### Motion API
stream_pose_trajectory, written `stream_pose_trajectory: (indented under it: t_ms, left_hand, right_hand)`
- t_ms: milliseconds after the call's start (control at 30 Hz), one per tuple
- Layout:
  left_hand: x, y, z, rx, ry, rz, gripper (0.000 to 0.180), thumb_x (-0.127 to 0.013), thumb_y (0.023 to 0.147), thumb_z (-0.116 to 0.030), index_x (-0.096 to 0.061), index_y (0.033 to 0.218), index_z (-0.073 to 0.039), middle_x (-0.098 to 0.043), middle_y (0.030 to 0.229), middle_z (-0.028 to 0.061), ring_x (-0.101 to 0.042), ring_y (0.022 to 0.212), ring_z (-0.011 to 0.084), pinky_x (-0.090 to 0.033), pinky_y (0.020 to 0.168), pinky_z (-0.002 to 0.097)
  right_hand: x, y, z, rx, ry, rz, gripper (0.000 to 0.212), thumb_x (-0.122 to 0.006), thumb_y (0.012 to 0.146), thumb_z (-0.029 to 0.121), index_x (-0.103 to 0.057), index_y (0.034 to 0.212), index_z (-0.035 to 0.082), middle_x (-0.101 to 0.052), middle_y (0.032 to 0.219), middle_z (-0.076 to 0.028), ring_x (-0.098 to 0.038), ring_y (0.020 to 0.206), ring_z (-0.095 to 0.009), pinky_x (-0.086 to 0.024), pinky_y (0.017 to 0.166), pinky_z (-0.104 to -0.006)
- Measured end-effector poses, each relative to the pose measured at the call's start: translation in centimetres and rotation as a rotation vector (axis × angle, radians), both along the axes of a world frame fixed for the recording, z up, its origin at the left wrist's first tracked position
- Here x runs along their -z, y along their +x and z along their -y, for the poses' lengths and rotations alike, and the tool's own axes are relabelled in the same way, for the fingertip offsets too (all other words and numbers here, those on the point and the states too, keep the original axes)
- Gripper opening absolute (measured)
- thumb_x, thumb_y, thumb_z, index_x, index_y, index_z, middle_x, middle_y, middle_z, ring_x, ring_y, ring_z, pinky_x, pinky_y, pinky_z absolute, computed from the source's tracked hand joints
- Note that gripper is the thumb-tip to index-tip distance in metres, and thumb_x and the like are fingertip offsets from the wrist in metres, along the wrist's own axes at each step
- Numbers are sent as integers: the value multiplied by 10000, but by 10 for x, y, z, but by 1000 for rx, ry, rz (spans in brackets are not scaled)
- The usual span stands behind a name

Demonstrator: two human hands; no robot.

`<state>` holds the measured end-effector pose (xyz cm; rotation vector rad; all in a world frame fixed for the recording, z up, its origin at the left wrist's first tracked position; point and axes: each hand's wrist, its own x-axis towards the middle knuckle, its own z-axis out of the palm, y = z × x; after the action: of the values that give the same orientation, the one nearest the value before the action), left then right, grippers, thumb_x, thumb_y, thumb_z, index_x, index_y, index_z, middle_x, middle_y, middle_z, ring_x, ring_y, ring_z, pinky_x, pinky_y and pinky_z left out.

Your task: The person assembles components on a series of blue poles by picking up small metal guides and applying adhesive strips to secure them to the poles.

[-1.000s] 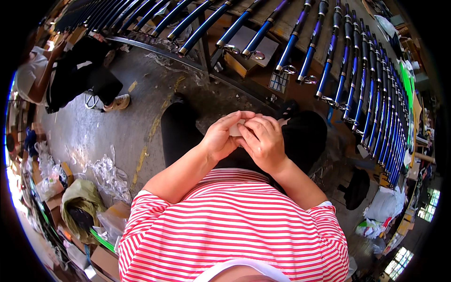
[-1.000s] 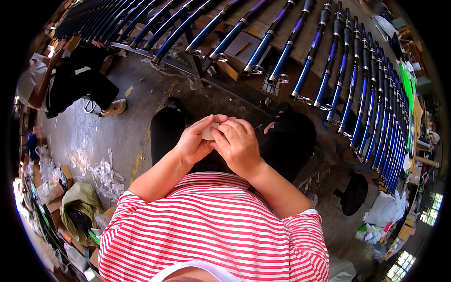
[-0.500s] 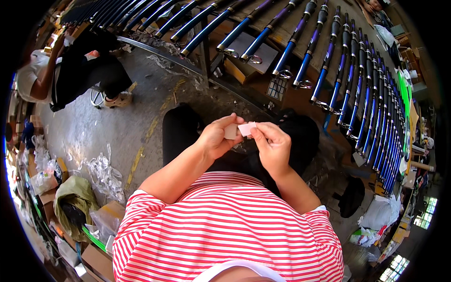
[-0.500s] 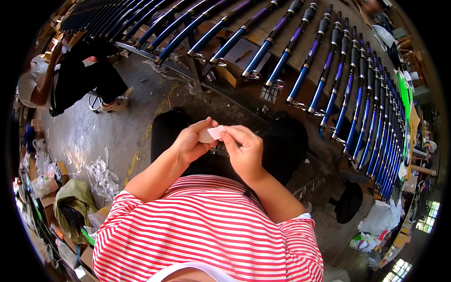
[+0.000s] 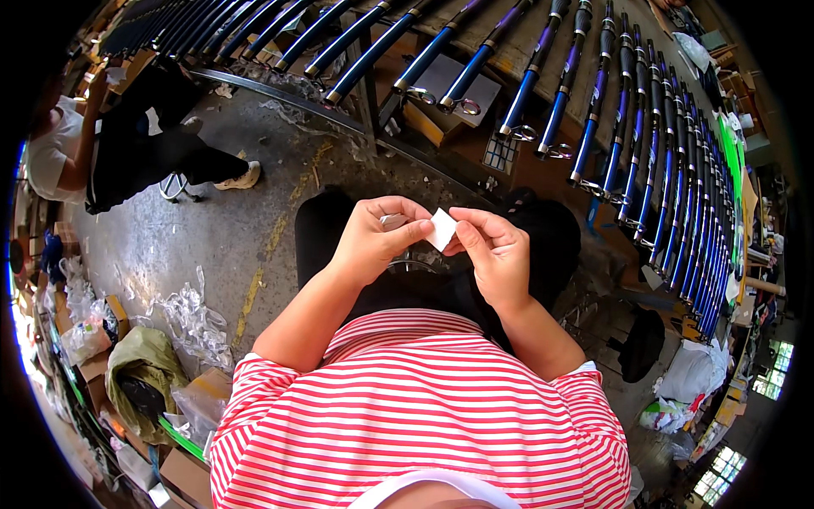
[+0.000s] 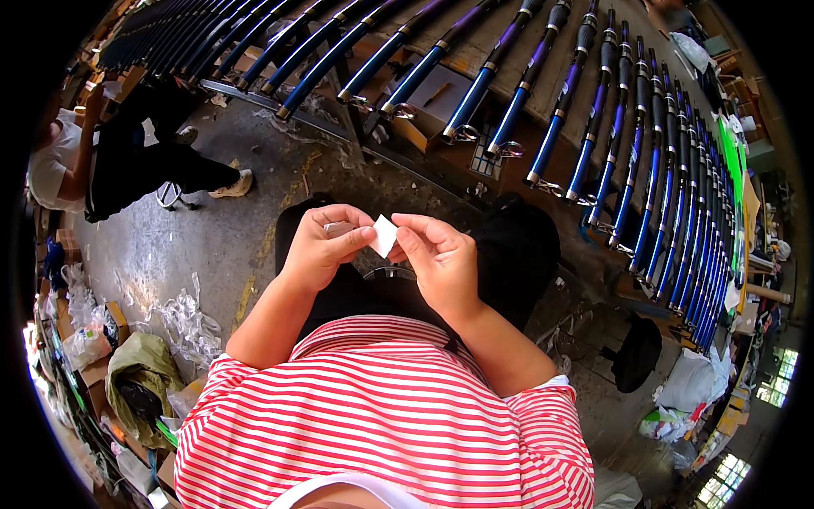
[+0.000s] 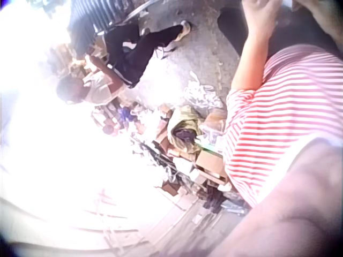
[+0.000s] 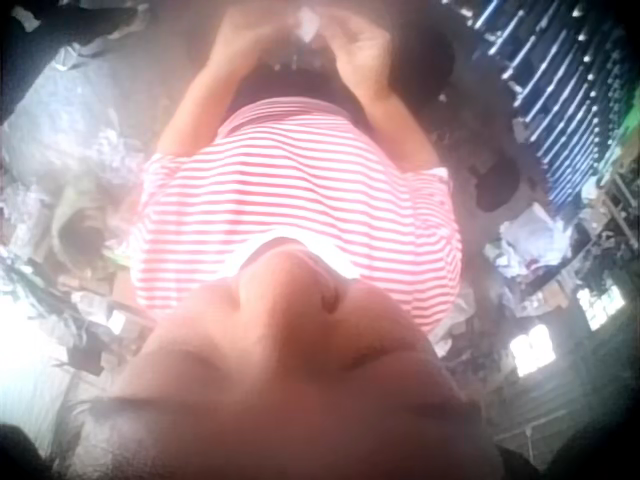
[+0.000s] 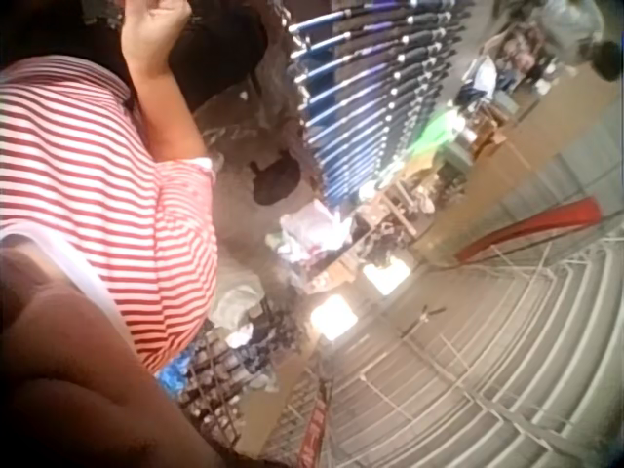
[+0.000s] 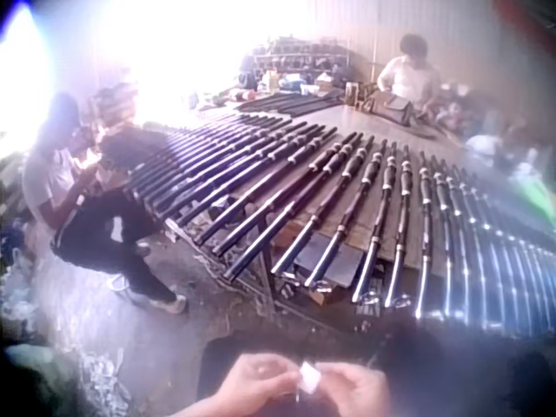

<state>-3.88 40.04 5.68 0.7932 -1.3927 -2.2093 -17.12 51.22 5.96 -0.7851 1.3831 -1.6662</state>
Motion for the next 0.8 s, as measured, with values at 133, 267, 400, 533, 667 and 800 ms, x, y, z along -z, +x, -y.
stream_pose_trajectory:
  t_ms: [133, 267, 400, 533, 667, 800]
  left_hand:
    - [6, -1, -3, -38, -68, -100, 106, -664, 824, -84, -607, 840, 2, -588, 737, 2, -464, 595, 25, -334, 505, 164]
    - [17, 7, 0, -65, -532, 51, 69, -657, 816, -20, -616, 858, 16, -609, 812, 29, -527, 697, 50, -408, 584, 184]
    - [12, 9, -3, -17, -484, -62, 95, -664, 780, 29, -665, 868, -8, -645, 849, 60, -577, 712, 58, -440, 576, 176]
    - [12, 10, 5, -46, -571, -148, 101, -655, 776, 47, -670, 862, -2, -653, 885, 85, -616, 779, 101, -475, 619, 190]
    - [9, 6, 11, -120, -646, -175, 155, -640, 767, 85, -675, 894, 4, -658, 911, 97, -629, 841, 146, -485, 680, 214]
    - [15, 0, 16, -266, -564, -152, 151, -632, 779, 92, -655, 908, 15, -654, 887, 89, -625, 819, 135, -486, 686, 216]
  right_hand:
    - [1, -1, 0, -44, 7, -99, 142, -631, 841, 33, -623, 953, -54, -660, 833, -89, -633, 715, -116, -523, 662, -225]
    - [-3, -5, 2, -14, -54, -515, 111, -679, 768, -23, -640, 872, -18, -665, 818, -100, -647, 742, -145, -516, 654, -230]
    - [-2, -5, 6, 19, -203, -792, 122, -708, 720, -27, -655, 826, 2, -667, 869, -134, -663, 762, -195, -517, 654, -248]
    - [-6, -9, 15, -52, -239, -786, 122, -712, 719, 19, -664, 831, 14, -655, 912, -140, -656, 722, -227, -524, 619, -275]
    - [-7, -17, 32, -115, -266, -796, 105, -702, 724, 27, -661, 819, 13, -619, 872, -99, -621, 682, -206, -494, 581, -276]
    - [-6, -22, 52, -109, -284, -769, 102, -703, 710, 20, -647, 795, 11, -603, 832, -99, -610, 678, -218, -489, 577, -287]
